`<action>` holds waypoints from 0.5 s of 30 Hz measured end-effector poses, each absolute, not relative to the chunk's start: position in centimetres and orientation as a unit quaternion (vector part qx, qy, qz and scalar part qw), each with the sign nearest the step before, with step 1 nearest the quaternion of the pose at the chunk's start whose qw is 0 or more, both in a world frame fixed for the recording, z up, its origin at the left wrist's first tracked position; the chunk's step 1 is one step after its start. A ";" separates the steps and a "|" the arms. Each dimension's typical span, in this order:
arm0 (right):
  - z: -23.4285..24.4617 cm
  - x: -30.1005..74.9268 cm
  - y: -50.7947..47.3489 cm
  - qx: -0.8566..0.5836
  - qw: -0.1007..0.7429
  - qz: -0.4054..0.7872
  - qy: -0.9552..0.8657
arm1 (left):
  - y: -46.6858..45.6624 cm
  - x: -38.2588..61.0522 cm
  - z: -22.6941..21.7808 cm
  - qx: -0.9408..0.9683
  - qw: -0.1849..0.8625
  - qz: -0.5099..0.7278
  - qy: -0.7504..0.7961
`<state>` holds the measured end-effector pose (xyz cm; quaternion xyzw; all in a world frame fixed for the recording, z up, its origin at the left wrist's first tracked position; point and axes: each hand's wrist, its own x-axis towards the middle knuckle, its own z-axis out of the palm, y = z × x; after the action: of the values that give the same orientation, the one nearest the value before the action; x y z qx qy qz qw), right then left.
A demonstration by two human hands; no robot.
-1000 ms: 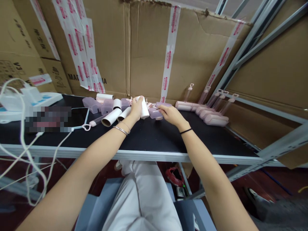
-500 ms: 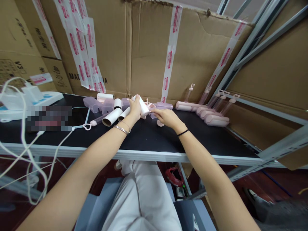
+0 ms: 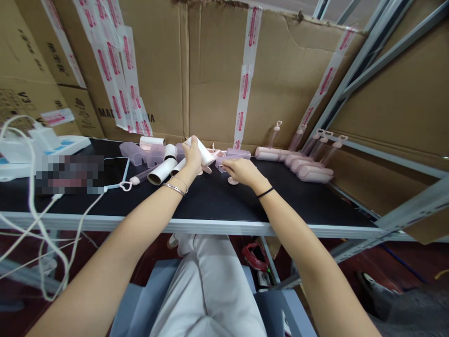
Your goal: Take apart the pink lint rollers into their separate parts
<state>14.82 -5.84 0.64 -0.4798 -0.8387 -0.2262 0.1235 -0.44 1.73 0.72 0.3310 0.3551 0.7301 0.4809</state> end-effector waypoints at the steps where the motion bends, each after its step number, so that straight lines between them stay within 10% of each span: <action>1: 0.7 14.8 -5.8 -0.487 0.139 -0.235 -0.830 | 1.7 -0.5 0.7 0.333 0.481 0.729 0.355; 15: 0.9 14.5 -6.1 -0.504 0.145 -0.248 -0.814 | 1.3 -0.1 0.3 0.368 0.492 0.704 0.357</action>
<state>14.47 -6.09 0.86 -0.5044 -0.8145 -0.2475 0.1447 -0.05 1.31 0.35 0.3677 0.3567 0.7039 0.4920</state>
